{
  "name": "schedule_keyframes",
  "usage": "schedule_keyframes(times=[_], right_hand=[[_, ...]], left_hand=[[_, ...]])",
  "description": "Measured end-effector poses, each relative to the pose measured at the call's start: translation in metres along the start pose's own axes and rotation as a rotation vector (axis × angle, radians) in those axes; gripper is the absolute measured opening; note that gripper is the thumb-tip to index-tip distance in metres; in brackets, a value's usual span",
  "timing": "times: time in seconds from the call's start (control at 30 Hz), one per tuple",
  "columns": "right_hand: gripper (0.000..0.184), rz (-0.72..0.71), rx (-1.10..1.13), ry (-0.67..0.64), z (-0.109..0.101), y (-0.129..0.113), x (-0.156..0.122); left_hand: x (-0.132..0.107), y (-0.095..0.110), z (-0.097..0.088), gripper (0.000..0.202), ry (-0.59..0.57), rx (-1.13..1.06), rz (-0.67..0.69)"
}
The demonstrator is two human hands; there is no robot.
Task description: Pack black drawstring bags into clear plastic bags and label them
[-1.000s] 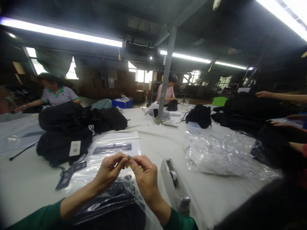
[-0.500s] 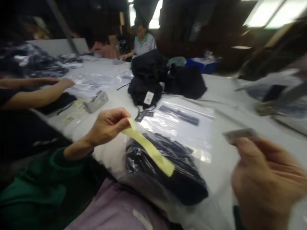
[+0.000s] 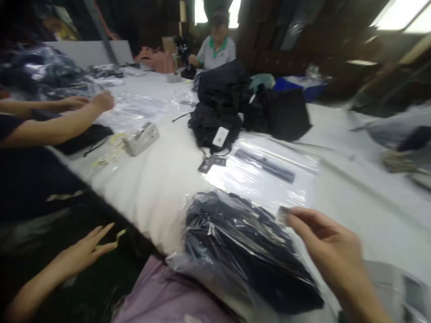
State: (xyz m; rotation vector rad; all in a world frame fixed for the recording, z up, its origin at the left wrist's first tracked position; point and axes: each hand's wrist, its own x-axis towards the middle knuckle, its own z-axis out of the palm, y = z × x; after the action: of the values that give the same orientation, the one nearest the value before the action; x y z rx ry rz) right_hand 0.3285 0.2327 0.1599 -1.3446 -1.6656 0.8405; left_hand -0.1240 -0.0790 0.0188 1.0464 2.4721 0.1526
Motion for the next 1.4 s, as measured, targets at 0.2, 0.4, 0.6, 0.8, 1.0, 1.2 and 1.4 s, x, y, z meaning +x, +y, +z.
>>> schedule_keyframes(times=[0.2, 0.4, 0.6, 0.8, 1.0, 1.2, 1.4], right_hand=[[0.029, 0.142, 0.061, -0.239, -0.012, -0.005, 0.004], [0.026, 0.244, 0.130, -0.410, -0.005, 0.005, 0.016], [0.023, 0.178, 0.003, -0.470, 0.001, 0.028, 0.031], [0.023, 0.406, 0.243, -0.627, 0.008, 0.027, 0.049], [0.017, 0.371, 0.223, -0.836, 0.031, 0.020, 0.067], [0.012, 0.295, 0.109, -0.948, 0.055, 0.028, 0.078], [0.011, 0.275, 0.059, -1.025, 0.061, 0.040, 0.081]], left_hand=[[0.052, 0.188, -0.046, 0.044, 0.267, -0.294, 0.794], [0.038, 0.351, -0.068, 0.039, -0.216, -0.319, 1.368], [0.021, 0.359, -0.042, 0.061, -0.622, -0.092, 1.657], [0.033, 0.335, -0.027, 0.067, -0.494, -0.140, 1.625], [0.044, 0.333, -0.024, 0.067, -0.520, -0.056, 1.628], [0.047, 0.340, -0.025, 0.065, -0.550, -0.111, 1.599], [0.051, 0.335, -0.019, 0.063, -0.573, -0.136, 1.567]])
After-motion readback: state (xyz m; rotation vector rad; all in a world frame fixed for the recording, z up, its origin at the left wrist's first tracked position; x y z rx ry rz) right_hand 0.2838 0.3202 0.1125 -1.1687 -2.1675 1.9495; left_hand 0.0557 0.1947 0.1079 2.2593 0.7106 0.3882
